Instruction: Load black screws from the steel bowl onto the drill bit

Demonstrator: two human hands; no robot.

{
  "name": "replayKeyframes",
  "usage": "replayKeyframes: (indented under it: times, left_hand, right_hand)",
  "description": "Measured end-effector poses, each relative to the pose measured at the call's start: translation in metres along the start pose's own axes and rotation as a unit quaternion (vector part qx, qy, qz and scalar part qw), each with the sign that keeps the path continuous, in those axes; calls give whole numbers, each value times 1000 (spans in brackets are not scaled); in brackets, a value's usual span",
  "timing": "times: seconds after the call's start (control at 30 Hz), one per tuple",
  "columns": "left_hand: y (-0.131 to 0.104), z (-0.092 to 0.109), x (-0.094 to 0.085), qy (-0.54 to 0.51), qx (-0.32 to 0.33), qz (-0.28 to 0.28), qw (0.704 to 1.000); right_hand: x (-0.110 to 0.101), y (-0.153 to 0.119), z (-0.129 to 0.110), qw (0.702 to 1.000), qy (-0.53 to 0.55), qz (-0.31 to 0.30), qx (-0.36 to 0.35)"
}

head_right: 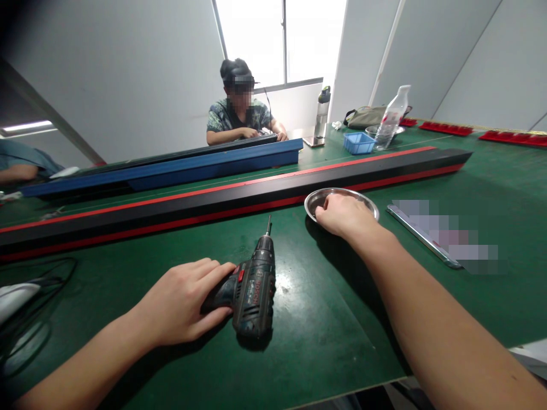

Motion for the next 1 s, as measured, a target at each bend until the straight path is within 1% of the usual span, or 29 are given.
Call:
replayKeyframes:
  times: [0.13, 0.27, 0.37, 0.47, 0.7, 1.0]
  left_hand:
    - [0, 0, 1, -1, -3, -4, 1000]
    - [-1, 0, 1, -2, -2, -5, 1000]
    - [-1, 1, 1, -2, -1, -2, 1000]
    - [0, 1, 1, -2, -1, -4, 1000]
    - [0, 1, 0, 0, -1, -3, 1000]
    - [-1, 1, 0, 3, 3, 2, 1000]
  right_hand:
    - [-3, 0, 0, 1000, 20, -3, -9]
    - [-8, 1, -2, 999, 33, 23, -25]
    - [-9, 1, -4, 998, 38, 33, -39]
    - [-8, 0, -4, 997, 47, 42, -41]
    - [-15, -10, -7, 995, 56, 66, -46]
    - [-30, -15, -12, 987, 78, 128, -49]
Point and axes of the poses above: each hand's wrist, its own y-axis towards the middle knuckle, its own x-axis out of the palm, z = x × y, the point moved 10 cm from there along y, towards the middle knuckle, and after that the axes turned 3 degrees about -x, right-handed, at the moved point
